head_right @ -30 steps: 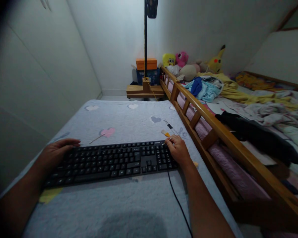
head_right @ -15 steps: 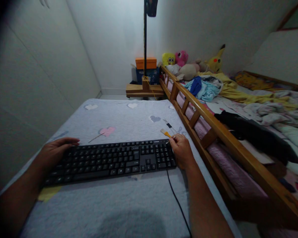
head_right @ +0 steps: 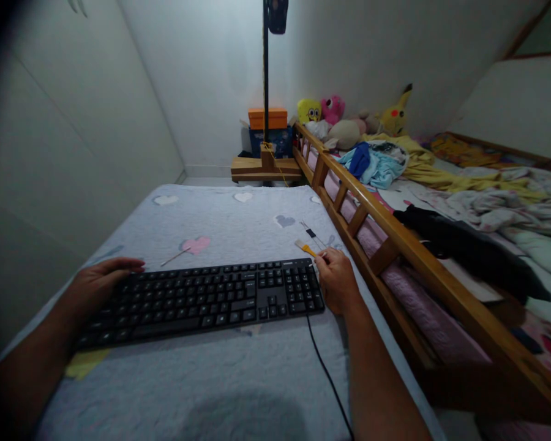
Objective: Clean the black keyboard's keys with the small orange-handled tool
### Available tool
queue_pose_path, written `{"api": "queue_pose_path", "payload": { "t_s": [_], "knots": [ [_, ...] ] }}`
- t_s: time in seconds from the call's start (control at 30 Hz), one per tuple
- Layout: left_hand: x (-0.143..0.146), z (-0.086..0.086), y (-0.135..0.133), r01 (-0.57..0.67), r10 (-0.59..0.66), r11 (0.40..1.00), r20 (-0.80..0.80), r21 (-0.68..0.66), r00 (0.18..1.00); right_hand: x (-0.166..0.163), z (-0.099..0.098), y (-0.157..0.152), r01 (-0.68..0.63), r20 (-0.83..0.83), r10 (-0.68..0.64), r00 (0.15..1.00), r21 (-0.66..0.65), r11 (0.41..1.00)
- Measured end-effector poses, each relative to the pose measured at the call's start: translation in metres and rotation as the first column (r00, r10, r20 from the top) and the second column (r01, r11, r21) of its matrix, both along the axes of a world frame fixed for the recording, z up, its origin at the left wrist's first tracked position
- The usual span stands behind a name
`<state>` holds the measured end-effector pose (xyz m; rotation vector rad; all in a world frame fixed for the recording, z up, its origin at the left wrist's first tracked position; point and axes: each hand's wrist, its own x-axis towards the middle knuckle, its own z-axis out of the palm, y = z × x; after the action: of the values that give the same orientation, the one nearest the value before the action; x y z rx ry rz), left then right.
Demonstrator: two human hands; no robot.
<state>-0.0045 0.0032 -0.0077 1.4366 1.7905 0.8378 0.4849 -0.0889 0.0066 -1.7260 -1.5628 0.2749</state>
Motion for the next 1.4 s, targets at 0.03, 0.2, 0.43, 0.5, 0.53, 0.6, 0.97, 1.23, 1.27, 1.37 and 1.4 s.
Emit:
{"api": "queue_pose_path", "payload": {
  "t_s": [0.03,0.2,0.43,0.5,0.53,0.6,0.97,1.23,1.27,1.37,1.4],
  "knots": [
    [-0.001,-0.001,0.000,0.004,-0.004,1.000,-0.004,-0.001,1.000,0.002,0.001,0.000,0.008,0.003,-0.008,1.000,0.003,1.000],
    [-0.004,-0.004,0.001,0.011,-0.010,1.000,-0.026,0.009,1.000,0.004,0.008,-0.004,0.023,-0.013,-0.024,1.000,-0.013,1.000],
    [0.004,0.003,-0.002,-0.020,0.020,1.000,-0.016,-0.002,1.000,0.004,0.012,-0.009,-0.014,-0.044,0.008,0.999,-0.118,0.993],
    [0.005,0.006,-0.002,-0.020,0.020,1.000,-0.016,0.000,1.000,0.005,0.013,-0.011,-0.025,-0.059,0.016,0.998,-0.149,0.989],
    [0.006,0.006,-0.002,-0.022,0.022,1.000,-0.011,0.006,1.000,0.006,0.014,-0.012,-0.031,-0.064,0.021,0.998,-0.162,0.986],
    [0.006,0.006,-0.001,-0.023,0.023,1.000,-0.001,0.012,1.000,0.007,0.014,-0.013,-0.042,-0.073,0.030,0.997,-0.181,0.983],
    [0.002,0.003,0.000,0.005,-0.005,1.000,-0.026,-0.003,1.000,0.007,0.008,-0.005,-0.026,-0.086,0.021,0.996,-0.066,0.997],
    [-0.001,0.000,0.001,0.016,-0.015,1.000,-0.046,0.007,0.999,0.008,0.007,-0.006,-0.006,-0.077,0.002,0.997,-0.063,0.998],
    [-0.001,-0.001,0.002,0.016,-0.015,1.000,-0.050,0.012,0.999,0.010,0.008,-0.006,-0.007,-0.074,0.001,0.997,-0.073,0.997],
    [-0.001,-0.002,0.002,0.021,-0.020,1.000,-0.057,0.013,0.998,0.013,0.010,-0.008,-0.001,-0.067,-0.006,0.998,-0.108,0.994],
    [-0.001,-0.002,0.002,0.019,-0.018,1.000,-0.056,0.006,0.998,0.014,0.011,-0.009,-0.001,-0.068,-0.007,0.998,-0.119,0.993]
  ]
}}
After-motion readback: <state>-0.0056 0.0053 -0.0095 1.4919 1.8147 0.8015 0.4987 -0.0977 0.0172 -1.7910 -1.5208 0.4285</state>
